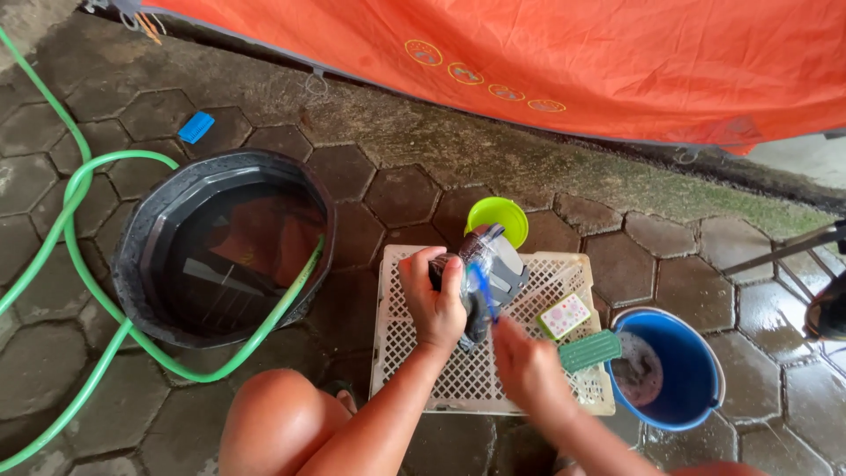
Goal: Cleaning a shoe with a toothbrush and then sewing the sole using a manual stitching tool.
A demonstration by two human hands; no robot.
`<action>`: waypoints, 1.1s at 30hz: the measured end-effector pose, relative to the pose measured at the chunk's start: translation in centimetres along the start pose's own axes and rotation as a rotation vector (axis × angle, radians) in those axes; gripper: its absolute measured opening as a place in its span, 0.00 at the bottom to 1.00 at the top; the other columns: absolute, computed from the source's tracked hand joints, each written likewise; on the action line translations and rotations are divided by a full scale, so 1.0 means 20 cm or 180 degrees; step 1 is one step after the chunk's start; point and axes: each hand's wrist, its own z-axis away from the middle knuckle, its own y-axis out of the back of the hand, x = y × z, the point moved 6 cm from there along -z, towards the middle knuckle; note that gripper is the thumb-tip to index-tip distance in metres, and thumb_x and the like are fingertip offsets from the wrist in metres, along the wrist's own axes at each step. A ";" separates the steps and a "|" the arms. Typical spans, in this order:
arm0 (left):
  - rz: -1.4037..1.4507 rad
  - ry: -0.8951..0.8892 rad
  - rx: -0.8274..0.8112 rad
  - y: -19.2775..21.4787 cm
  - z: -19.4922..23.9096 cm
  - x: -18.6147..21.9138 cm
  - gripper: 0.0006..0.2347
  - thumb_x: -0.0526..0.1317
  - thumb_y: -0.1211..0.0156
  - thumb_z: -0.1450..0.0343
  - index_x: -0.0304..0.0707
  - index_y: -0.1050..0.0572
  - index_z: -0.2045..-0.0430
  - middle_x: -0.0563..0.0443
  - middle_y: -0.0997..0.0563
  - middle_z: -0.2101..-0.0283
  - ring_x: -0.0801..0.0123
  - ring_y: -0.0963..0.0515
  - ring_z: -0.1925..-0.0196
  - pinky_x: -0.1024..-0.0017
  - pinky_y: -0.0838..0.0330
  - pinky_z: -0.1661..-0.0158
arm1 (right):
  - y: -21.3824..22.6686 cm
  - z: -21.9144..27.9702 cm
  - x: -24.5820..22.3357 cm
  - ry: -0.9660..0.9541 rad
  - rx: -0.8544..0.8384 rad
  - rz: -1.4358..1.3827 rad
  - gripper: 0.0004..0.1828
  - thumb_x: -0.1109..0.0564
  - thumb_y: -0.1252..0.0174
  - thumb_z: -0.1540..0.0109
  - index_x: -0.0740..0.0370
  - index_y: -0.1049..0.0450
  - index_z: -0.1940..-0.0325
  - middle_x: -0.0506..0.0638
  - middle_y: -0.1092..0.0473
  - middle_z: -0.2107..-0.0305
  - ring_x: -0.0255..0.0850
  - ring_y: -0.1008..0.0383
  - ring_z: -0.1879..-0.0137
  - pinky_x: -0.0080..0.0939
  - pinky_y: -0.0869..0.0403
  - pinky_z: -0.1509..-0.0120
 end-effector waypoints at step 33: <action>-0.0023 0.0249 -0.2237 -0.13 -0.05 0.08 0.35 0.42 0.23 0.50 0.45 0.30 0.46 0.43 0.30 0.43 0.53 0.31 0.34 0.57 0.40 0.33 | 0.62 -0.28 0.08 -0.1448 -0.1189 0.1005 0.17 0.48 0.51 0.34 0.61 0.26 0.70 0.63 0.24 0.76 0.63 0.23 0.61 0.59 0.27 0.51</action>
